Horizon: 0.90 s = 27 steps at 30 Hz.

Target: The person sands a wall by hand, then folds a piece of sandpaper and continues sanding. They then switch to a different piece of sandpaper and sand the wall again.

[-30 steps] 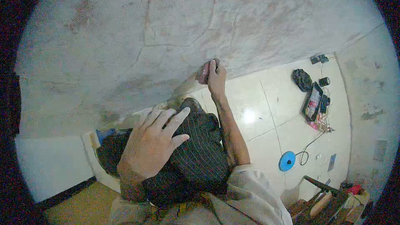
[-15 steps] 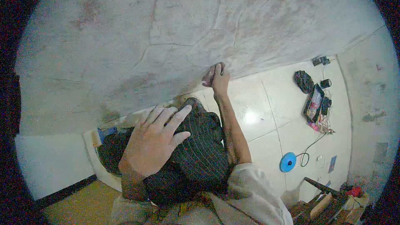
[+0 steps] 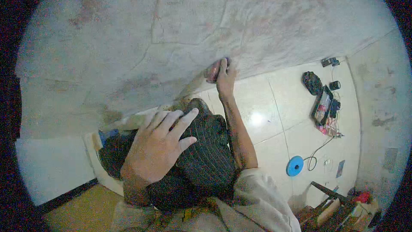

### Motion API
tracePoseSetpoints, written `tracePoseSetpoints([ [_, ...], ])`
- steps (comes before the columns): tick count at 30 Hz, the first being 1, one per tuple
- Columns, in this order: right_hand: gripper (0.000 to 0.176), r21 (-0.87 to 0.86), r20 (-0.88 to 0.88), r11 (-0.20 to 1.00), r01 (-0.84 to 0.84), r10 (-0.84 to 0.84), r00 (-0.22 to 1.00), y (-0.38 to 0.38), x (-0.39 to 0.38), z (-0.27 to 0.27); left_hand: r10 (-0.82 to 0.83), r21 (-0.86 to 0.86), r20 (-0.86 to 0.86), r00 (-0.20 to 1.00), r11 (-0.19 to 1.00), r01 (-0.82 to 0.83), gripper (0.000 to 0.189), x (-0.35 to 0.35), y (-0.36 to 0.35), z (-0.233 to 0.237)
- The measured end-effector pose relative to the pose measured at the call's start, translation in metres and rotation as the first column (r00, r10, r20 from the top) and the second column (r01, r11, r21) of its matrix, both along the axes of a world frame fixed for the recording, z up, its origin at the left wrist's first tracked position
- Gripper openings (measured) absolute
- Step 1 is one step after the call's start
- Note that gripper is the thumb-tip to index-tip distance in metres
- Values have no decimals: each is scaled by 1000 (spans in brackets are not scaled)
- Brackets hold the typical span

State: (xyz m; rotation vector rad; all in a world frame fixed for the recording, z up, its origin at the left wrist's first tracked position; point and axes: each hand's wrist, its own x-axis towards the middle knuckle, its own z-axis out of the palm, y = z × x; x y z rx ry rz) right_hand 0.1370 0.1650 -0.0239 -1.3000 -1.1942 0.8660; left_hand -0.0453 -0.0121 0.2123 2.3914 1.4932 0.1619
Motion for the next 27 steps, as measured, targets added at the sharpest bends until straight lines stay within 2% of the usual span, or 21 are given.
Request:
tracePoseSetpoints([
  [2,33,-235,-317,971,-40,-37,948,-6,-4,7,5,-11,-2,1000,1000,-5,54,-1,3,3],
  [3,33,-228,-321,973,-44,-32,947,-2,-4,6,5,4,-8,1000,1000,-5,54,-1,3,4],
  [5,36,-129,-105,990,54,-68,992,1,-2,-1,10,18,-11,1000,1000,-10,54,-1,1,2],
  [9,37,-154,-107,988,-11,-6,994,-5,1,9,8,-24,-4,1000,1000,-8,54,-1,3,2],
  [11,36,-345,-312,938,-31,-83,947,-12,-4,19,9,-12,-10,1000,1000,-9,54,-2,4,2],
  [12,36,-339,-313,940,-33,-80,946,-9,-5,15,12,-6,-20,1000,1000,-12,54,-2,3,3],
  [14,34,-80,-10,995,63,-64,998,-2,-6,2,21,-3,-31,999,1000,-21,53,0,4,3],
  [15,34,-92,-8,994,60,-61,998,-2,-4,-4,23,-12,-36,999,1000,-23,54,1,4,4],
  [17,37,-120,-159,991,-59,39,986,2,-1,-3,19,-28,-44,999,999,-20,54,1,5,4],
  [18,37,-219,-329,972,-82,5,944,-6,-4,5,15,-26,-35,999,1000,-15,55,1,5,5],
  [22,38,-240,-229,969,-66,9,973,-5,-2,17,13,-10,-27,1000,1000,-13,55,1,4,3],
  [24,40,-164,-138,984,-69,46,989,-7,-2,25,14,2,-14,1000,1000,-14,55,1,2,2],
  [25,40,-172,-137,983,-65,42,990,-10,-4,23,13,11,-2,1000,1000,-13,54,0,2,2],
  [27,40,-259,-280,966,-6,-69,958,-8,-9,24,6,1,-2,1000,1000,-6,54,-1,6,3],
])
